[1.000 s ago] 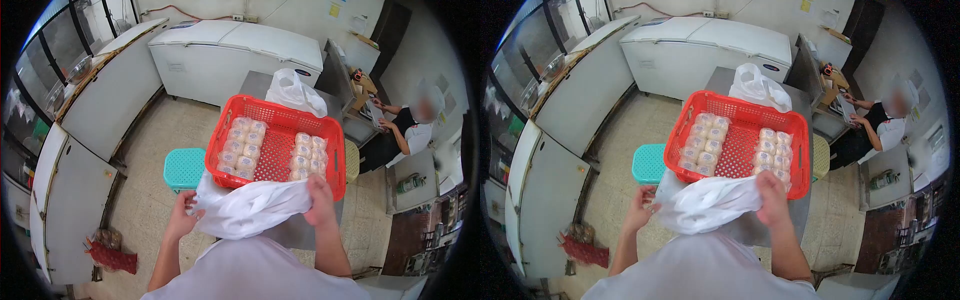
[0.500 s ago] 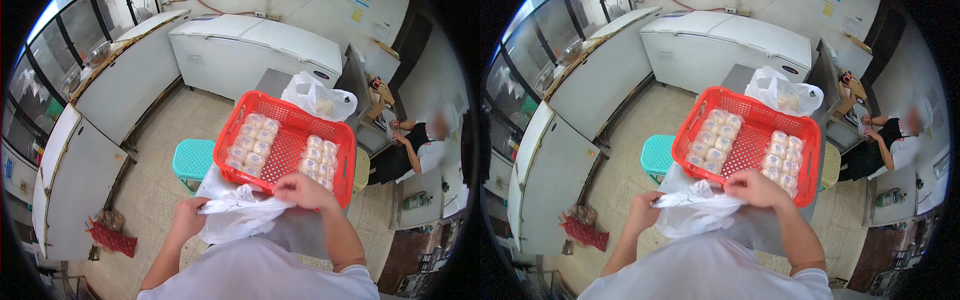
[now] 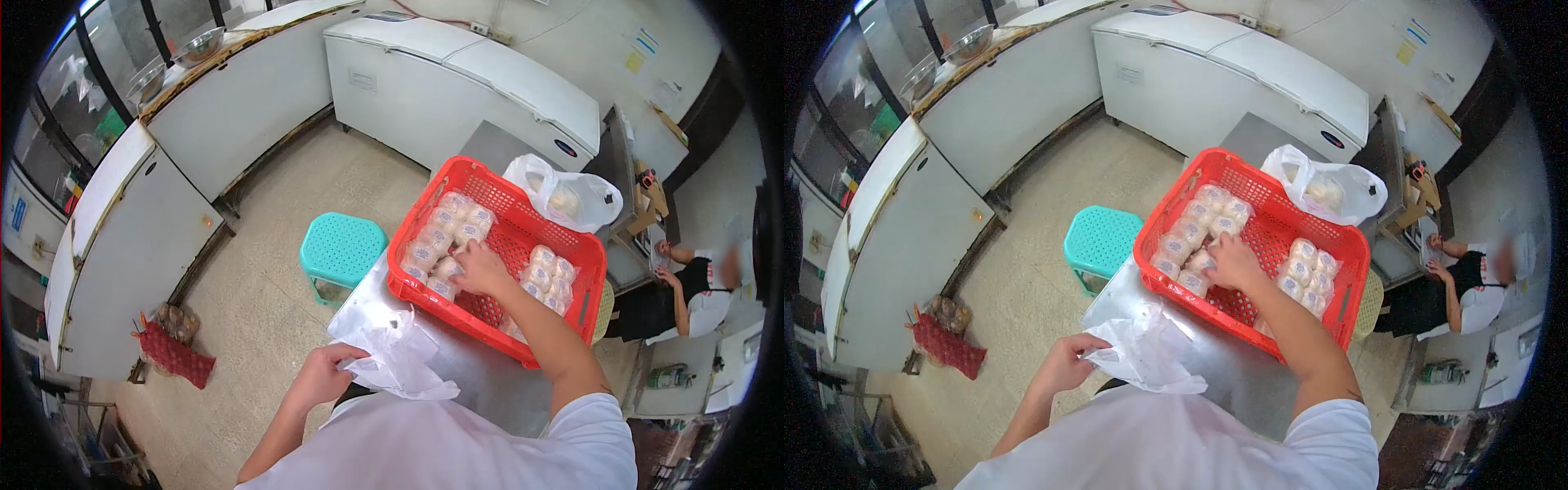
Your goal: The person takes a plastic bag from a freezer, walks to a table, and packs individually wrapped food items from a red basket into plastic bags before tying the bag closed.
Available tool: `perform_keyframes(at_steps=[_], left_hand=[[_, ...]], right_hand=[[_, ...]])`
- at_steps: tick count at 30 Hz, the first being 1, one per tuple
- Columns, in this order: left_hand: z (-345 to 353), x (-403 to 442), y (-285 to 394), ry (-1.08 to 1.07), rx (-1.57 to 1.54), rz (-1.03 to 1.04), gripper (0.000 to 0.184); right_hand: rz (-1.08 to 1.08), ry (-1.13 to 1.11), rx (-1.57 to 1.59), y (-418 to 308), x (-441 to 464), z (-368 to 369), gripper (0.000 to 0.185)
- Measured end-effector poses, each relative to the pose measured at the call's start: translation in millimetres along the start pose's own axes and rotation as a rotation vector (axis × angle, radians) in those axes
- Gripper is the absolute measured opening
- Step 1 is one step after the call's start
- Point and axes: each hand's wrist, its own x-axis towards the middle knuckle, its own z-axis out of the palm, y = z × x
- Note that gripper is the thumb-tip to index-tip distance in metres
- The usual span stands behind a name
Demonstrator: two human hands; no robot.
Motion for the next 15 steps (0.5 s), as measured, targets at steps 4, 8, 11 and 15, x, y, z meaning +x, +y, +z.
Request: perform_keyframes(at_steps=[4, 8, 11, 15], left_hand=[[-1.7, 5.0, 10.0, 0.102, 0.288, 0.163, 0.037], [-3.3, 16.2, 27.3, 0.063, 0.257, 0.079, 0.033], [-13.1, 22.5, 46.7, -0.124, 0.347, -0.007, 0.031], [-24.8, 26.4, 55.6, -0.33, 0.279, 0.122, 0.025]], right_hand=[[0.126, 0.036, 0.101, 0.6, 9.0, 14.4, 0.072], [0.268, -0.11, 0.237, 10.1, 5.6, 11.6, 0.081], [0.324, -0.323, 0.111, 62.1, 12.5, 44.7, 0.084], [0.272, -0.354, 0.064, 32.8, -27.4, 24.8, 0.089]])
